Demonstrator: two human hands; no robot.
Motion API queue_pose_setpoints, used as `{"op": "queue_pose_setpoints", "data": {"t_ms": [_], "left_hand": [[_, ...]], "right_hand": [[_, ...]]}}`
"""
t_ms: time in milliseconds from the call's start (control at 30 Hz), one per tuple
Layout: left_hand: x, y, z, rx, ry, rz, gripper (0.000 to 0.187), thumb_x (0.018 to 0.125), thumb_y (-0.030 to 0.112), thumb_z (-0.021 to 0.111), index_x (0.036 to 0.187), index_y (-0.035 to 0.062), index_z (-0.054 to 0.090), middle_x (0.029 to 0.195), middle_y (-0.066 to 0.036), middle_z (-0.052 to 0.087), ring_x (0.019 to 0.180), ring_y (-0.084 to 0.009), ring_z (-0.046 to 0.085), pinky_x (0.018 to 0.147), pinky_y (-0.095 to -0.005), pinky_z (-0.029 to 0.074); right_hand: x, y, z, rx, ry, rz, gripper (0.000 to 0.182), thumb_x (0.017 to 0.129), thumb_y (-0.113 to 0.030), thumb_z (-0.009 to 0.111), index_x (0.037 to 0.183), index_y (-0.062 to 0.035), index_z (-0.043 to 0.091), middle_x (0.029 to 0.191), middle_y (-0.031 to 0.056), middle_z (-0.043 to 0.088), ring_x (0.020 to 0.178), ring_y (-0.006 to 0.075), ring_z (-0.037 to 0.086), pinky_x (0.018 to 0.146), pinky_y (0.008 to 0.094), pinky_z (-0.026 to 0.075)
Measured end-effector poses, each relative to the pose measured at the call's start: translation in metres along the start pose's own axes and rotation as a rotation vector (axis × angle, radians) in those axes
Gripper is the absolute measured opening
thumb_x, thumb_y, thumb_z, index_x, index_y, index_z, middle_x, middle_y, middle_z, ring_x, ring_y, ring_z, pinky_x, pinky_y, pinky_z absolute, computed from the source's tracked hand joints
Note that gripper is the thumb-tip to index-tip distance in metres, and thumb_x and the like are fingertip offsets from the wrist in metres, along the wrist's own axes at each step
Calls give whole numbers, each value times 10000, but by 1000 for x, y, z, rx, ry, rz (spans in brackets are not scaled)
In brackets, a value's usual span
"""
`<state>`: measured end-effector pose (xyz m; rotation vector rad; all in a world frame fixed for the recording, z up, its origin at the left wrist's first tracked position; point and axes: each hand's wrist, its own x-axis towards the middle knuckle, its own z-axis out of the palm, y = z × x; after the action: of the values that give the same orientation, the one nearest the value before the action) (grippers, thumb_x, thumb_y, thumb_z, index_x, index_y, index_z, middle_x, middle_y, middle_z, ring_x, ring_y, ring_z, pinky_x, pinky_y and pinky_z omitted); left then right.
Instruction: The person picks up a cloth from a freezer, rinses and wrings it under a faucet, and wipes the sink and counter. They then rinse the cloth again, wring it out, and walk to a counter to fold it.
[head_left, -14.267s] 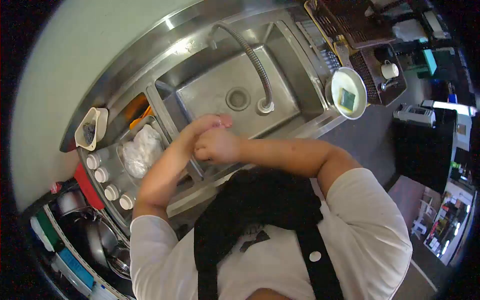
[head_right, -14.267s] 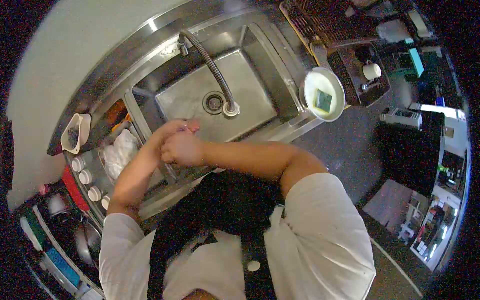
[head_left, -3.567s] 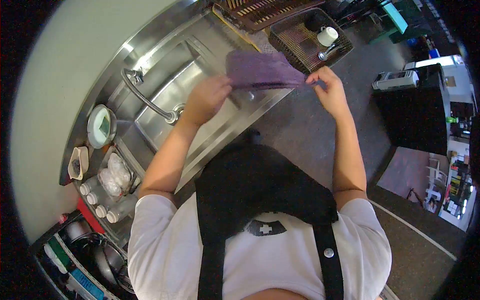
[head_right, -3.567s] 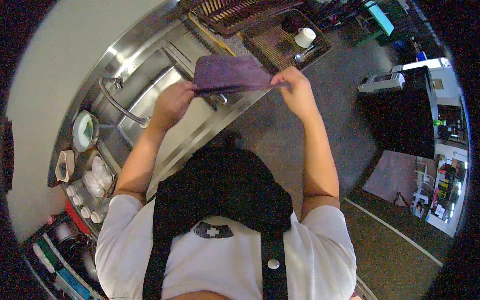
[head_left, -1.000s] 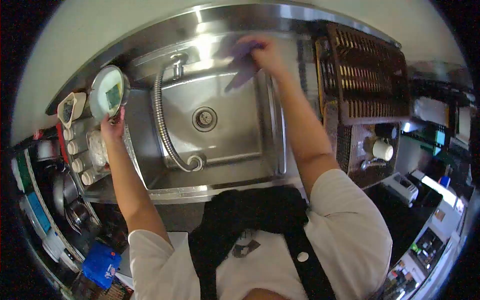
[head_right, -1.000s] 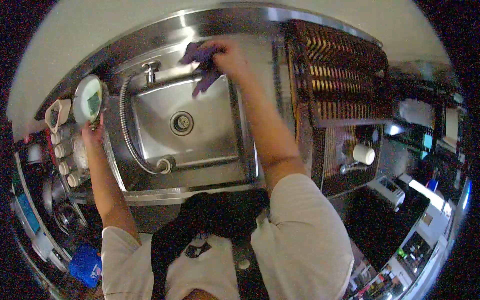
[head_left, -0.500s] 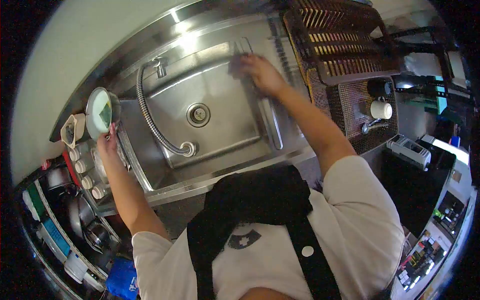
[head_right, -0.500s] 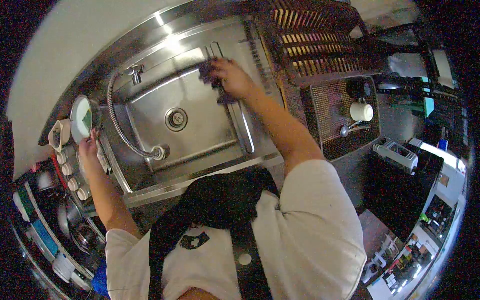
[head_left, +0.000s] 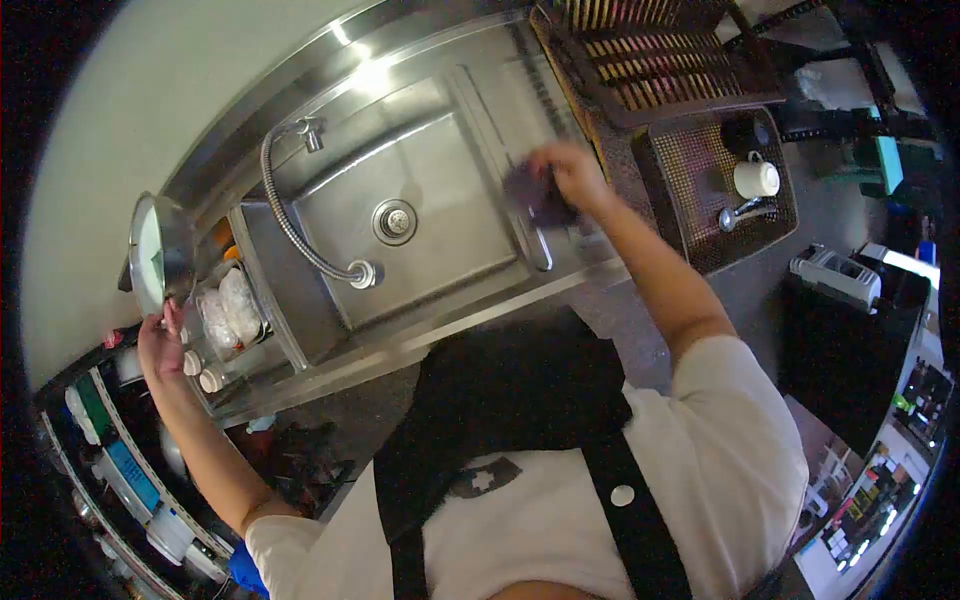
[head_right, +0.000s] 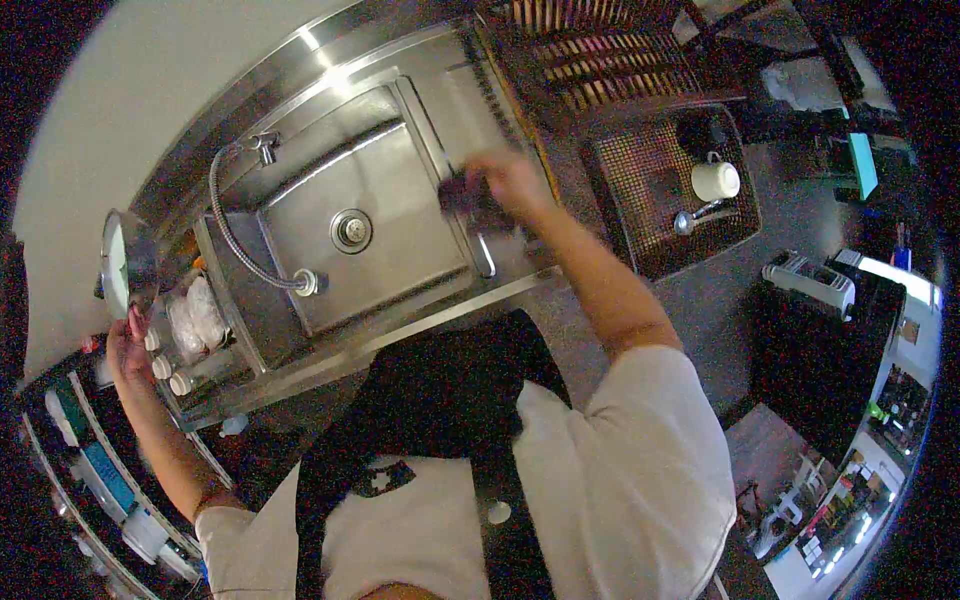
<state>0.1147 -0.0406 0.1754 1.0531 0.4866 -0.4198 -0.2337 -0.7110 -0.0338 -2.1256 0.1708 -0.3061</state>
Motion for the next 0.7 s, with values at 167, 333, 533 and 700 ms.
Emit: {"op": "queue_pose_setpoints", "data": {"t_ms": [167,333,533,700], "left_hand": [[-49,11,65,67,-60,0,324,858,-47,479,1154,-173,440,1108,-291,505,1002,-361,573,849,-325,586],[-43,-9,130,405,-164,105,276,863,-32,482,1109,-158,463,1059,-257,543,969,-330,593,842,-299,582],[-56,-103,270,470,-207,97,386,856,-24,443,1191,-189,346,1142,-291,500,1026,-412,569,863,-366,576],[-48,-201,348,264,-245,5,459,856,-70,378,1278,-185,239,1212,-344,443,1044,-465,553,878,-388,568]], "right_hand": [[77,28,20,-460,287,-157,365,719,45,442,999,-66,647,1124,112,631,1137,328,519,1011,382,368],[29,15,38,10,56,-319,109,753,-138,570,797,-82,653,835,117,653,800,317,610,779,373,460],[-102,5,37,-53,-78,-308,280,661,-34,601,925,-106,665,1080,77,657,1071,302,573,963,459,403],[-164,1,25,-141,-206,-283,396,627,-42,595,1016,-100,645,1203,61,607,1171,303,510,1045,500,336]]}}
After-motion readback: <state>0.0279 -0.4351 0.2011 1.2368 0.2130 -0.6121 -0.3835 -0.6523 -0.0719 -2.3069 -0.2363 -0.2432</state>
